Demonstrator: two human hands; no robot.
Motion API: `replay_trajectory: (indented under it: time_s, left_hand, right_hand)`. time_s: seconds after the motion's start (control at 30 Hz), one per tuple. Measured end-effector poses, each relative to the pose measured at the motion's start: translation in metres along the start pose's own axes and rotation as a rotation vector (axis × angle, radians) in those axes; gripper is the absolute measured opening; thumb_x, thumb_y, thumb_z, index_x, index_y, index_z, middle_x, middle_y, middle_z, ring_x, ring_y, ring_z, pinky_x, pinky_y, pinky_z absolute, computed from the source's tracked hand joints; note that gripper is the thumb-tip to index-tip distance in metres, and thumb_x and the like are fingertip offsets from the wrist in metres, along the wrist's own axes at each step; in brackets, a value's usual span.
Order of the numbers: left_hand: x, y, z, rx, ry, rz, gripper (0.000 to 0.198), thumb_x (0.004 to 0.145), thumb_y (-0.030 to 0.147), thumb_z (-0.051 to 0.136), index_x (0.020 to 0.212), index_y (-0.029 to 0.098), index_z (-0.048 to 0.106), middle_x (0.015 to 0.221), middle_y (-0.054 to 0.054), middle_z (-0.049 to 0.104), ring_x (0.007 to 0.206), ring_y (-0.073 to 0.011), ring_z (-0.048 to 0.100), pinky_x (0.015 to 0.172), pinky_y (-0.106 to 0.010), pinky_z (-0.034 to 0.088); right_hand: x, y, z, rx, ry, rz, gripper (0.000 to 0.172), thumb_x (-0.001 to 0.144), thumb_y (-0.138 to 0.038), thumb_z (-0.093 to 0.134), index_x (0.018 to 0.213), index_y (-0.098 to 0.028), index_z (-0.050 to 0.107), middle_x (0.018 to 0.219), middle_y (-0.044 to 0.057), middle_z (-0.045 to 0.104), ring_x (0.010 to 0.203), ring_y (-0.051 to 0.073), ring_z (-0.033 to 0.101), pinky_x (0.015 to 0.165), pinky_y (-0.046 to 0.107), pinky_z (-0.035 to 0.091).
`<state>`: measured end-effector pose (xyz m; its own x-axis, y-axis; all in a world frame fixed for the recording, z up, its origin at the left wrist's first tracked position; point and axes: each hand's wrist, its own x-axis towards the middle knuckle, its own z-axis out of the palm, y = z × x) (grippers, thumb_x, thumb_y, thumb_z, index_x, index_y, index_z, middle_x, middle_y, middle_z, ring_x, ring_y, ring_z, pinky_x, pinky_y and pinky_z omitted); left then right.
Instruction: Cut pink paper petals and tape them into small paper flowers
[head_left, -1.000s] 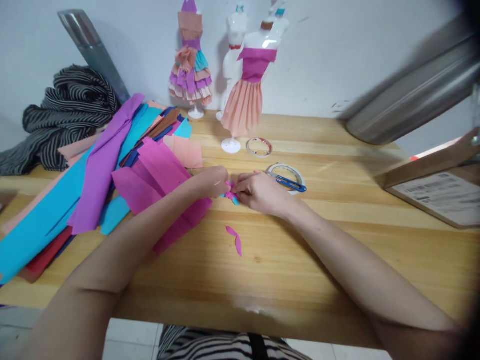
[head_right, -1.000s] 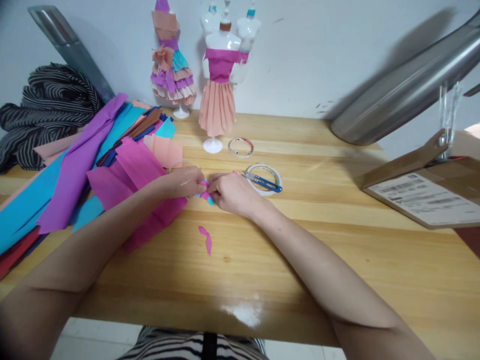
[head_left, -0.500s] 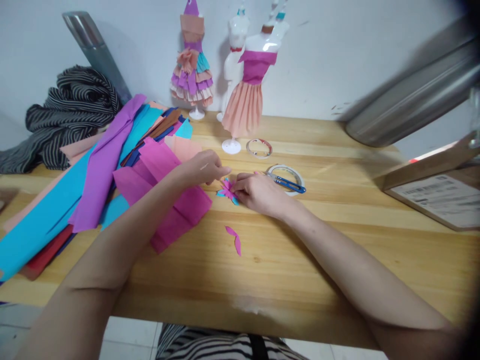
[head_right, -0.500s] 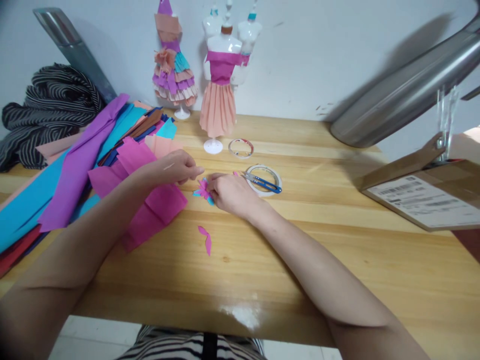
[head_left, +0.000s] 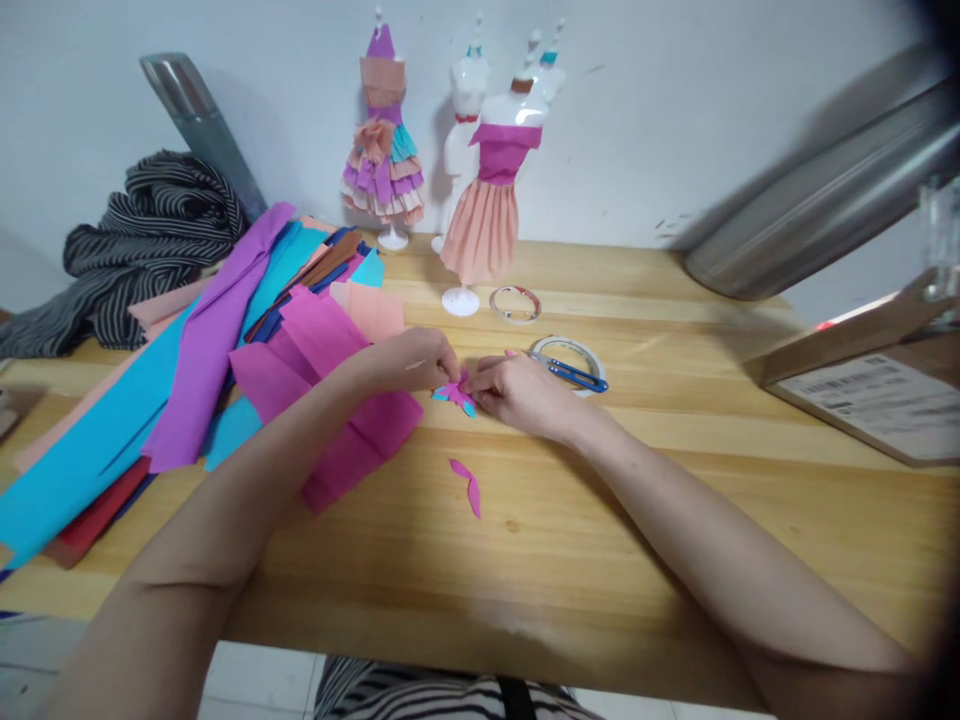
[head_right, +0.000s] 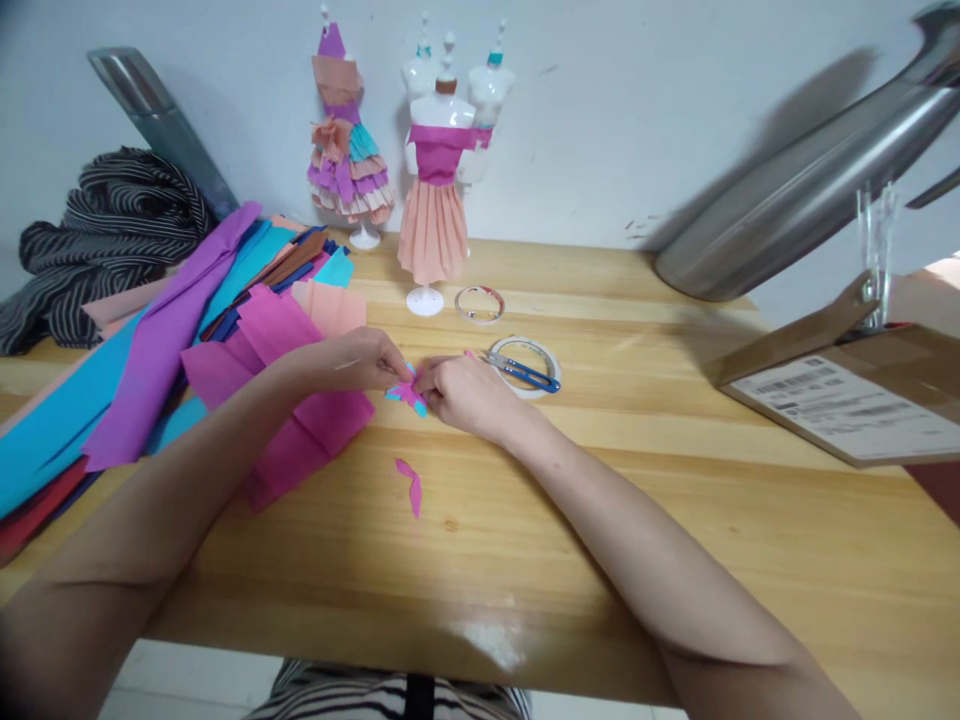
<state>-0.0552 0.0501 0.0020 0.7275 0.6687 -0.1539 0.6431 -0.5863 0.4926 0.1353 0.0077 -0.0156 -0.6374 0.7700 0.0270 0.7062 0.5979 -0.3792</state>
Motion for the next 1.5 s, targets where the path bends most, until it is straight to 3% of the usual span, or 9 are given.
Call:
replay_trajectory:
  time_s: [0.1,0.23,0.53,0.7,0.83,0.97,1.13,1.23,1.5]
  left_hand:
    - [-0.001,0.002,-0.002,0.028,-0.043,0.036,0.035,0.072,0.012,0.047,0.087,0.017,0.077,0.073,-0.005,0.073,0.057,-0.0076,0.046,0.058,-0.018,0.032]
    - [-0.002,0.001,-0.001,0.084,-0.109,0.017,0.03,0.073,0.01,0.049,0.08,0.015,0.077,0.073,-0.007,0.074,0.053,-0.0067,0.041,0.056,-0.017,0.031]
    - [0.001,-0.01,0.004,0.033,-0.064,-0.038,0.031,0.075,0.018,0.052,0.093,0.019,0.077,0.077,-0.005,0.075,0.06,-0.0093,0.055,0.06,-0.018,0.038]
    - [0.005,-0.02,0.008,-0.048,-0.06,0.012,0.031,0.07,0.017,0.053,0.091,0.017,0.077,0.071,-0.002,0.072,0.061,-0.0099,0.057,0.058,-0.018,0.038]
    - [0.005,-0.018,0.007,-0.174,-0.067,-0.024,0.025,0.069,0.019,0.053,0.079,0.014,0.075,0.053,0.002,0.06,0.051,-0.008,0.049,0.05,-0.018,0.034]
    - [0.003,-0.004,0.001,-0.314,0.074,-0.139,0.02,0.071,0.019,0.052,0.063,0.011,0.068,0.041,0.004,0.046,0.041,-0.0055,0.036,0.043,-0.019,0.026]
    - [0.0,0.013,-0.008,-0.436,0.281,-0.187,0.018,0.074,0.02,0.055,0.065,0.01,0.068,0.04,0.005,0.045,0.039,-0.0043,0.032,0.041,-0.019,0.023]
    - [-0.002,0.02,-0.012,-0.472,0.333,-0.196,0.018,0.075,0.019,0.055,0.065,0.01,0.067,0.04,0.005,0.044,0.038,-0.0039,0.032,0.041,-0.019,0.021]
    - [-0.001,0.014,-0.012,-0.364,0.382,-0.258,0.02,0.073,0.02,0.053,0.066,0.009,0.068,0.04,0.004,0.045,0.038,-0.0051,0.033,0.042,-0.021,0.023]
  right_hand:
    - [0.0,0.0,0.0,0.0,0.0,-0.01,0.025,0.082,-0.013,0.051,0.082,-0.021,0.074,0.092,0.003,0.072,0.077,0.014,0.064,0.067,0.025,0.038]
    - [-0.001,-0.001,-0.002,-0.006,-0.016,-0.036,0.025,0.082,-0.012,0.05,0.078,-0.021,0.073,0.092,0.003,0.072,0.078,0.014,0.064,0.068,0.025,0.037]
    - [0.001,0.006,-0.009,0.198,0.068,0.022,0.024,0.081,-0.013,0.051,0.083,-0.018,0.075,0.082,0.003,0.072,0.072,0.013,0.063,0.063,0.022,0.038]
    - [0.001,0.001,-0.003,0.077,0.037,-0.031,0.026,0.083,-0.012,0.051,0.083,-0.019,0.075,0.087,0.004,0.072,0.073,0.013,0.063,0.063,0.024,0.037]
    - [-0.001,-0.006,-0.002,-0.122,-0.028,-0.033,0.025,0.086,-0.018,0.05,0.088,-0.022,0.074,0.094,0.004,0.071,0.075,0.015,0.063,0.062,0.025,0.035]
    - [-0.002,-0.006,-0.002,-0.17,-0.042,-0.023,0.023,0.086,-0.021,0.051,0.088,-0.021,0.074,0.095,0.005,0.071,0.073,0.016,0.062,0.06,0.026,0.034]
    - [0.0,0.003,-0.007,0.097,0.059,-0.033,0.026,0.085,-0.013,0.048,0.085,-0.017,0.074,0.082,0.005,0.071,0.071,0.013,0.061,0.064,0.023,0.038]
    - [-0.001,0.005,-0.01,0.163,0.107,0.009,0.026,0.083,-0.01,0.049,0.088,-0.016,0.074,0.082,0.005,0.07,0.071,0.013,0.062,0.065,0.023,0.039]
    - [-0.003,0.001,0.0,0.12,0.02,-0.15,0.029,0.082,-0.009,0.051,0.094,-0.022,0.074,0.105,0.005,0.07,0.086,0.015,0.064,0.071,0.024,0.042]
